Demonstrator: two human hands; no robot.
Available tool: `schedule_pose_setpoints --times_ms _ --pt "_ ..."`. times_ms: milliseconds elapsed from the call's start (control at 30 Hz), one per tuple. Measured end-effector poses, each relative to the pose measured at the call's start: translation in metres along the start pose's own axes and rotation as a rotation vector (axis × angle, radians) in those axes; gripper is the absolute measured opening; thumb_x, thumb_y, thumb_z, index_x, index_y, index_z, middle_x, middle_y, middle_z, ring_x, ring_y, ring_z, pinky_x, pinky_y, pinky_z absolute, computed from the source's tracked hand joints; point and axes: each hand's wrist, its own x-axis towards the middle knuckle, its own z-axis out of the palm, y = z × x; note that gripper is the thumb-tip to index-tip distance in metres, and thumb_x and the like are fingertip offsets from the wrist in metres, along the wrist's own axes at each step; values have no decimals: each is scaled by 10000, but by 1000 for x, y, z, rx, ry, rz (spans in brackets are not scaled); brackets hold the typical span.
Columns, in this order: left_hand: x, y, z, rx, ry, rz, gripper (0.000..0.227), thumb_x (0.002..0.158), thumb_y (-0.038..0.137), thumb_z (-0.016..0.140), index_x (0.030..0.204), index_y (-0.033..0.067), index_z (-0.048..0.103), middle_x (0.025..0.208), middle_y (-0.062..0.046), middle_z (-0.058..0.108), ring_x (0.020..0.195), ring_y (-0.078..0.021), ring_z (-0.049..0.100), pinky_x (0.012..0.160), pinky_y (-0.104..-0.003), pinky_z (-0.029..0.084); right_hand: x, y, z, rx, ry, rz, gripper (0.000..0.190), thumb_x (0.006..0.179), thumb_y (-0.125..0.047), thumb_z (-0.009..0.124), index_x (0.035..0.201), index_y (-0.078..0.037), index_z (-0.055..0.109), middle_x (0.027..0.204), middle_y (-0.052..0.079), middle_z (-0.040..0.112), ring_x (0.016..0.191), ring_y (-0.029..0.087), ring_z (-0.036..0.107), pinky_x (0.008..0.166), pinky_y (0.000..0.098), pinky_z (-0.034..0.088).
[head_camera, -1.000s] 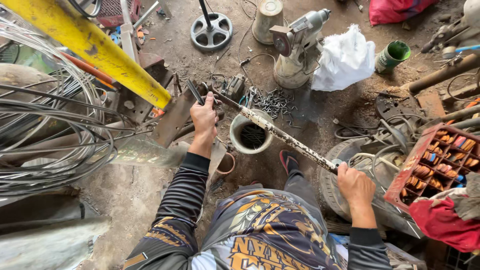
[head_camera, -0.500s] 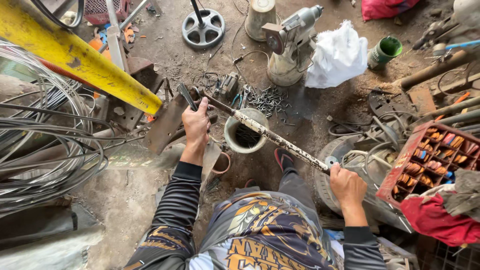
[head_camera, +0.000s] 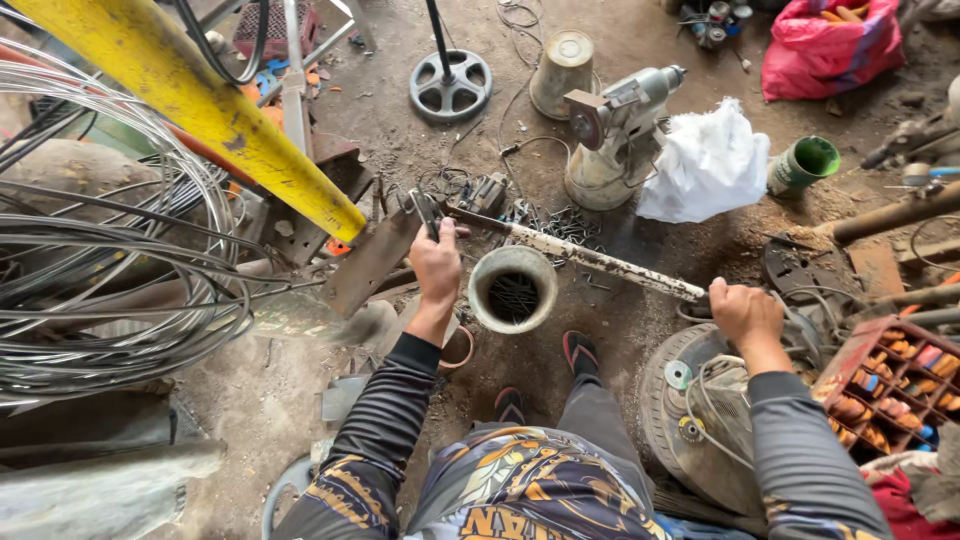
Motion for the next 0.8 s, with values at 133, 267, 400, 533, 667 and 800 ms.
schedule_pose_setpoints --times_ms 133,267,400,533,667,800 --pt "3 33 14 -1 34 274 256 1104 190 554 979 26 706 764 -13 699 587 -44 544 528 -253 405 38 2 -4 -19 -52 -50 714 1094 -507 306 984 -19 815 1043 317 739 1035 510 700 964 555 526" --pt "-11 70 1 -505 -197 13 205 1084 152 511 1022 12 646 843 -50 727 528 -22 384 481 -220 277 88 -3 -13 -15 -58 -104 699 1070 -529 330 1014 -31 816 1059 311 738 1063 510 686 995 549 507" --pt "-37 90 -21 -569 -384 -113 272 1088 186 490 972 -6 644 713 -44 656 428 -23 365 403 -199 261 149 -12 -16 -4 -62 -205 670 1048 -517 338 1066 -43 810 1145 298 714 1090 504 662 998 545 479" --pt "-47 110 -10 -513 -435 -96 276 1110 215 501 1041 -11 644 747 -32 639 469 -20 386 436 -200 277 212 -23 -8 -35 -66 -297 655 1059 -543 341 1119 -93 814 1205 252 735 1160 451 672 1046 508 497" --pt "-49 128 15 -452 -376 -112 241 1073 228 519 1063 9 621 815 -52 706 475 -21 408 435 -199 283 275 -48 -8 -98 -105 -380 665 1047 -568 332 1098 -116 817 1190 228 748 1135 426 689 1001 498 516" --pt "-58 108 37 -467 -371 -222 216 1071 234 542 1054 36 627 775 -17 657 487 -11 417 442 -188 298 318 -76 -9 -94 -90 -476 659 1056 -542 314 1082 -117 817 1177 224 750 1101 421 701 956 512 526"
